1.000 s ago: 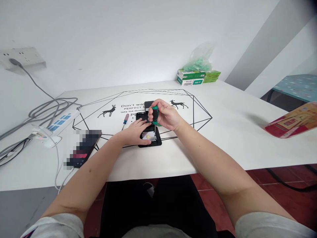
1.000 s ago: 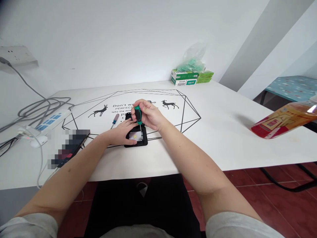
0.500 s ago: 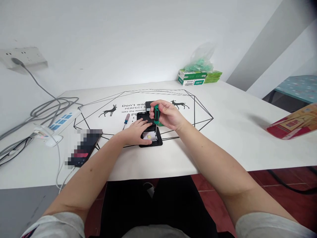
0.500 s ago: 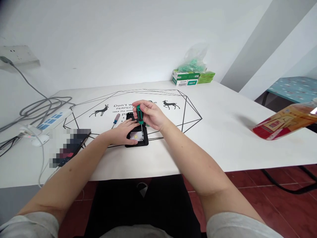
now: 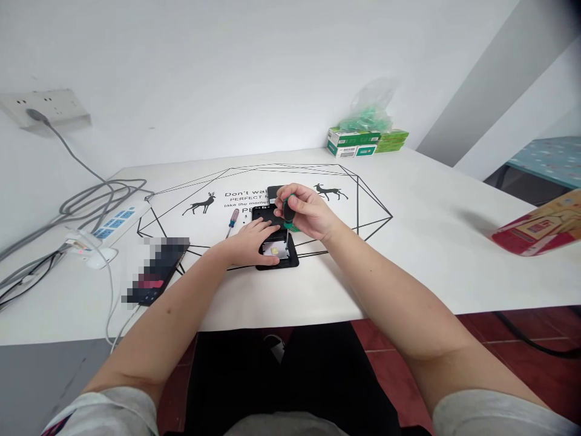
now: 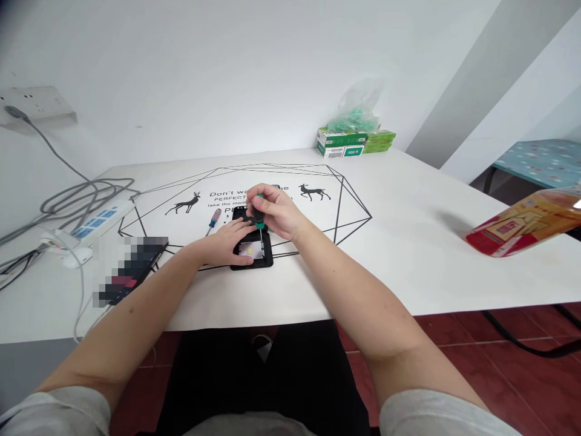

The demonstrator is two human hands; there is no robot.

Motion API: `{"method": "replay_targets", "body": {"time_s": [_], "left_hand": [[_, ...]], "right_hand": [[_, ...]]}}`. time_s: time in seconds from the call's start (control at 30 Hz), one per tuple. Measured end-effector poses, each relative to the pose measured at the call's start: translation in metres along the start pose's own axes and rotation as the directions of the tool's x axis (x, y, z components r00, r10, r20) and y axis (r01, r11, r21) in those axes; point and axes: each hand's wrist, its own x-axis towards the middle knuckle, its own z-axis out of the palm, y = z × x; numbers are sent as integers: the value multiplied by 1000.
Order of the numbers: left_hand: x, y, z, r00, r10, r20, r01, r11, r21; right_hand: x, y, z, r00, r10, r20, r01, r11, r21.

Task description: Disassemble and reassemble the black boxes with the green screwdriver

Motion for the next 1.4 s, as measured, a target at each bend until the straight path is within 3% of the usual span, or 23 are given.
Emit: {"method": "replay_targets", "body": {"time_s": [0.23,0.43,0.73,0.93,1.17,1.4], "left_hand": [[1,-3,3,999,25,-36,-25,1000,5],[-1,0,-1,1000,-11,15,11,1000,-14],[-2,2,-3,1000,-5,1,5,1000,-8],[-2,2,-2,1000,-6,0,6,999,-32],[-1,0,-1,999,30,-35,-31,999,-22],[-1,-1,0,1000,10,-22,-11,1000,-18]], "right_hand": [[1,-5,2,995,88,37,-90,993,82],[1,0,0,1000,1,-21,-2,1000,-11],[2,-1,3,999,45,-31,-43,998,51],[1,0,5,998,-3,-66,-1,998,-57],[0,-5,12,997,80,-12,-80,995,53],[0,-2,9,997,27,-73,-31,998,-53]]}}
